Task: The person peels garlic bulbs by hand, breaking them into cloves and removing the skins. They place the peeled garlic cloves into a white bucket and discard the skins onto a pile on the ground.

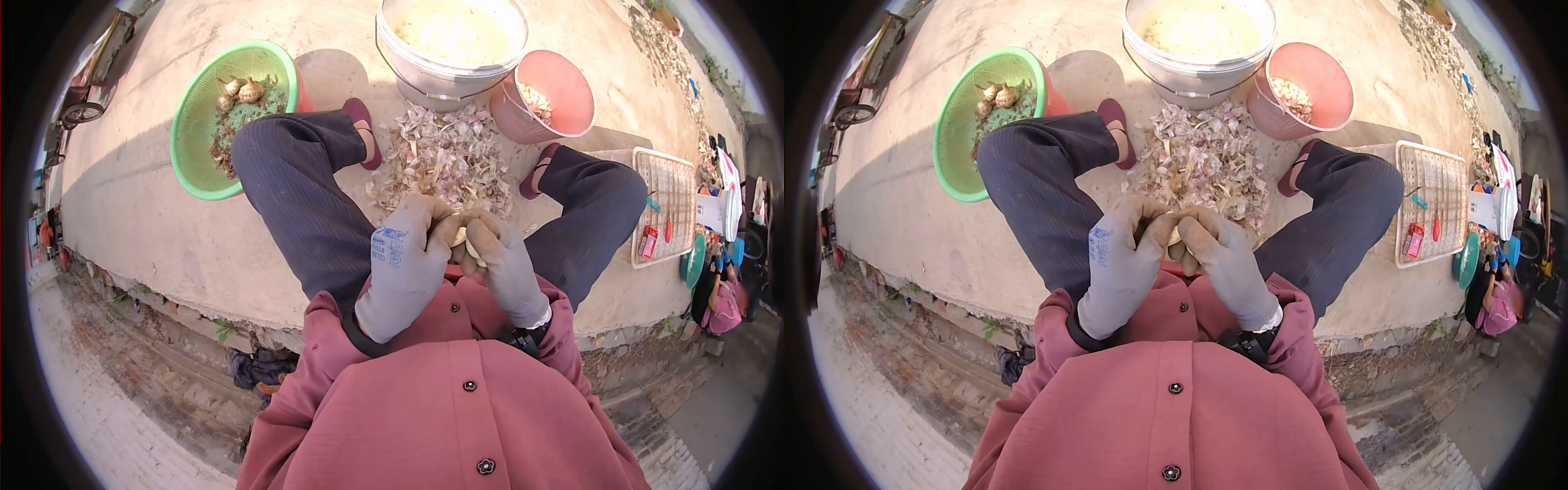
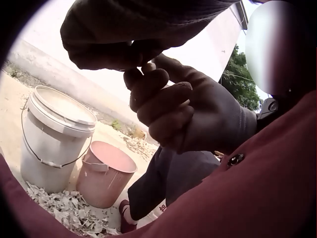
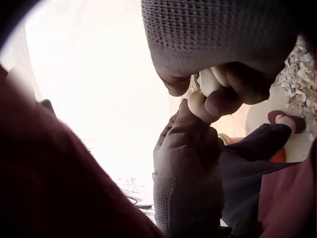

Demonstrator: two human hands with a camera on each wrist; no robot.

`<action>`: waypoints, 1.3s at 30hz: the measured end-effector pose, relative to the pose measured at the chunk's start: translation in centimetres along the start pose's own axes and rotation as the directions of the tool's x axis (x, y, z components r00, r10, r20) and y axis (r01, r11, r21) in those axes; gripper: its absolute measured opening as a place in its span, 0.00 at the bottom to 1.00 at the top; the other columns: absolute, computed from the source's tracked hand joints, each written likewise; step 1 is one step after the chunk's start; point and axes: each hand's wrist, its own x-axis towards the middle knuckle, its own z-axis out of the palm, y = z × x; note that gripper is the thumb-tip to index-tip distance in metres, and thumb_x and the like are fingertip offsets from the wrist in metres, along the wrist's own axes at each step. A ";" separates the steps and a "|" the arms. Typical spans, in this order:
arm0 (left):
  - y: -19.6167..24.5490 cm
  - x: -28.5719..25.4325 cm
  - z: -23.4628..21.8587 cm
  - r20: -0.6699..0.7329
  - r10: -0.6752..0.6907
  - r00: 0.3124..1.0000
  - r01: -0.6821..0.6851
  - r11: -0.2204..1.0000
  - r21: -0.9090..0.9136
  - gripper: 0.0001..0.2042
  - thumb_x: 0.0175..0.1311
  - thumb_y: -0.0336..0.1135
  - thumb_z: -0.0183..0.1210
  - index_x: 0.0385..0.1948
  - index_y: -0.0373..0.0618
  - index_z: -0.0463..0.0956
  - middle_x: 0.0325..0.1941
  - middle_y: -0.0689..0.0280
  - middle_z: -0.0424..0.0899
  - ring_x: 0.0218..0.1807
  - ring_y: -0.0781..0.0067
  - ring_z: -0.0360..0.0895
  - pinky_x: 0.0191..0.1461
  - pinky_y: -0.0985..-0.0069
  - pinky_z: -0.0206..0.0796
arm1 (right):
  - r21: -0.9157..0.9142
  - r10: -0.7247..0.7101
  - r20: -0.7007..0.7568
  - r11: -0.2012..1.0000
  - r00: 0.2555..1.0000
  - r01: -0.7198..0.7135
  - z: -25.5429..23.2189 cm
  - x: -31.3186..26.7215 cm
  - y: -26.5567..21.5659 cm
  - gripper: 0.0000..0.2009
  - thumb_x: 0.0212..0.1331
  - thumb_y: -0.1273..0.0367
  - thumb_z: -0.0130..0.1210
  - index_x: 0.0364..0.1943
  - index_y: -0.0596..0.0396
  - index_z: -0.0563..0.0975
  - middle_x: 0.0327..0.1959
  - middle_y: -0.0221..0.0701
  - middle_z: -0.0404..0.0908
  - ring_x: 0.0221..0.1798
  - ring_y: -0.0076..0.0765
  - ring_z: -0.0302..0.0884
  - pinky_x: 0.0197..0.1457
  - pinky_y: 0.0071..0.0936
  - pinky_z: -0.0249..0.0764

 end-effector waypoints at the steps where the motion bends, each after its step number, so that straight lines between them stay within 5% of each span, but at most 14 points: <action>1: -0.1 0.1 0.0 0.006 0.095 0.995 -0.095 0.992 0.080 0.06 0.68 0.30 0.61 0.38 0.36 0.79 0.30 0.66 0.81 0.29 0.86 0.72 0.32 0.82 0.67 | -0.001 0.000 -0.002 1.000 1.000 -0.001 0.1 0.0 -0.1 0.14 0.74 0.62 0.50 0.49 0.58 0.78 0.30 0.23 0.76 0.27 0.16 0.68 0.31 0.15 0.66; 2: 0.1 0.1 0.0 0.006 0.096 0.995 -0.096 0.992 0.078 0.06 0.68 0.30 0.61 0.38 0.36 0.79 0.30 0.66 0.81 0.29 0.86 0.72 0.32 0.82 0.67 | -0.042 0.030 -0.005 0.999 1.000 -0.030 0.1 0.1 -0.4 0.14 0.74 0.61 0.50 0.49 0.58 0.77 0.30 0.23 0.76 0.27 0.16 0.68 0.31 0.15 0.65; 4: 1.3 0.2 -0.3 0.085 -0.205 0.975 0.215 0.967 -0.136 0.05 0.67 0.27 0.60 0.38 0.36 0.78 0.32 0.63 0.81 0.30 0.77 0.77 0.34 0.76 0.70 | -0.082 0.059 -0.007 0.995 0.998 -0.059 0.0 0.2 -0.3 0.15 0.73 0.60 0.50 0.49 0.59 0.77 0.30 0.24 0.76 0.27 0.16 0.67 0.31 0.14 0.65; 7: 1.1 0.7 -0.5 0.092 -0.416 0.905 0.420 0.837 -0.351 0.06 0.66 0.27 0.60 0.40 0.35 0.79 0.36 0.65 0.83 0.31 0.80 0.77 0.35 0.78 0.69 | 0.193 0.010 0.098 0.981 0.995 -0.029 -0.7 0.4 0.7 0.15 0.73 0.61 0.48 0.50 0.59 0.77 0.32 0.25 0.76 0.28 0.16 0.66 0.33 0.14 0.64; 11: 0.0 0.5 -0.9 0.129 -0.414 0.901 0.432 0.827 -0.359 0.07 0.65 0.26 0.60 0.43 0.34 0.79 0.39 0.65 0.83 0.33 0.82 0.76 0.35 0.81 0.68 | 0.165 -0.093 0.090 0.983 0.992 0.077 -1.0 0.0 0.5 0.15 0.70 0.65 0.47 0.52 0.59 0.77 0.35 0.26 0.77 0.31 0.16 0.66 0.37 0.14 0.64; 13: 0.0 0.2 -0.8 0.087 -0.288 0.954 0.300 0.936 -0.182 0.13 0.65 0.26 0.58 0.50 0.38 0.80 0.34 0.70 0.81 0.30 0.85 0.72 0.34 0.84 0.66 | 0.125 -0.079 0.068 0.990 0.994 0.070 -1.0 -0.3 -0.2 0.15 0.68 0.67 0.47 0.53 0.60 0.77 0.37 0.27 0.77 0.32 0.16 0.67 0.39 0.15 0.66; 19: 1.0 -0.4 -1.4 0.188 -0.165 0.968 0.202 0.959 -0.200 0.10 0.64 0.25 0.60 0.46 0.39 0.79 0.39 0.63 0.77 0.32 0.76 0.76 0.38 0.78 0.71 | -0.262 -0.168 -0.047 0.953 0.985 0.150 -1.2 -0.4 -0.6 0.18 0.58 0.75 0.52 0.54 0.60 0.76 0.43 0.31 0.81 0.43 0.26 0.77 0.50 0.24 0.74; 26: 1.2 -0.7 -0.5 0.200 -0.197 0.960 0.222 0.969 -0.112 0.11 0.62 0.27 0.64 0.44 0.36 0.79 0.32 0.69 0.81 0.31 0.84 0.75 0.34 0.83 0.67 | -0.642 -0.316 -0.014 0.731 0.949 0.233 -0.1 -0.7 -1.2 0.20 0.58 0.73 0.56 0.57 0.57 0.76 0.47 0.45 0.82 0.50 0.45 0.82 0.53 0.34 0.76; 28: 2.1 -0.5 -0.6 0.240 -0.369 0.898 0.414 0.894 -0.175 0.08 0.61 0.27 0.65 0.40 0.37 0.79 0.28 0.70 0.80 0.27 0.85 0.73 0.31 0.82 0.66 | -0.684 -0.355 0.024 0.676 0.935 0.274 0.0 -0.8 -1.2 0.21 0.58 0.73 0.56 0.57 0.57 0.75 0.48 0.46 0.81 0.51 0.49 0.81 0.54 0.37 0.76; 32: 0.5 -0.7 -0.1 0.179 -0.240 0.954 0.274 0.941 -0.200 0.05 0.64 0.28 0.64 0.37 0.36 0.80 0.28 0.70 0.81 0.29 0.85 0.74 0.32 0.81 0.67 | -0.729 -0.378 0.131 0.590 0.917 0.347 0.2 -0.7 -0.7 0.22 0.60 0.73 0.53 0.60 0.60 0.74 0.50 0.47 0.80 0.53 0.55 0.79 0.56 0.42 0.74; 35: 0.2 -0.2 -0.3 0.165 -0.283 0.945 0.319 0.909 -0.269 0.06 0.65 0.28 0.63 0.39 0.37 0.80 0.32 0.68 0.83 0.32 0.85 0.75 0.34 0.81 0.68 | -0.723 -0.390 0.140 0.587 0.910 0.363 0.0 -0.7 -1.4 0.20 0.61 0.73 0.53 0.59 0.60 0.75 0.46 0.42 0.83 0.48 0.46 0.82 0.52 0.36 0.76; 37: 0.7 1.0 -1.5 0.061 -0.285 0.957 0.289 0.902 -0.322 0.07 0.67 0.29 0.61 0.42 0.37 0.81 0.33 0.69 0.82 0.35 0.85 0.75 0.36 0.82 0.68 | -0.433 -0.124 -0.025 0.896 0.992 0.101 -0.7 -0.1 -1.4 0.19 0.63 0.73 0.52 0.59 0.60 0.75 0.39 0.34 0.82 0.38 0.29 0.80 0.43 0.26 0.75; 38: 0.9 1.9 -2.8 0.023 -0.284 0.959 0.276 0.907 -0.319 0.07 0.67 0.29 0.61 0.42 0.37 0.81 0.33 0.69 0.82 0.35 0.85 0.75 0.36 0.82 0.68 | -0.283 -0.099 -0.092 0.957 0.991 0.070 -0.7 0.2 -1.8 0.17 0.66 0.72 0.51 0.57 0.60 0.76 0.35 0.27 0.79 0.31 0.15 0.70 0.34 0.17 0.67; 39: 1.2 3.3 -4.5 0.004 -0.266 0.964 0.253 0.909 -0.332 0.07 0.68 0.30 0.60 0.43 0.38 0.81 0.34 0.70 0.81 0.35 0.85 0.75 0.37 0.83 0.68 | -0.239 -0.113 -0.134 0.968 0.984 0.078 -1.0 0.8 -1.8 0.16 0.67 0.71 0.50 0.56 0.60 0.77 0.34 0.27 0.78 0.29 0.14 0.67 0.32 0.16 0.64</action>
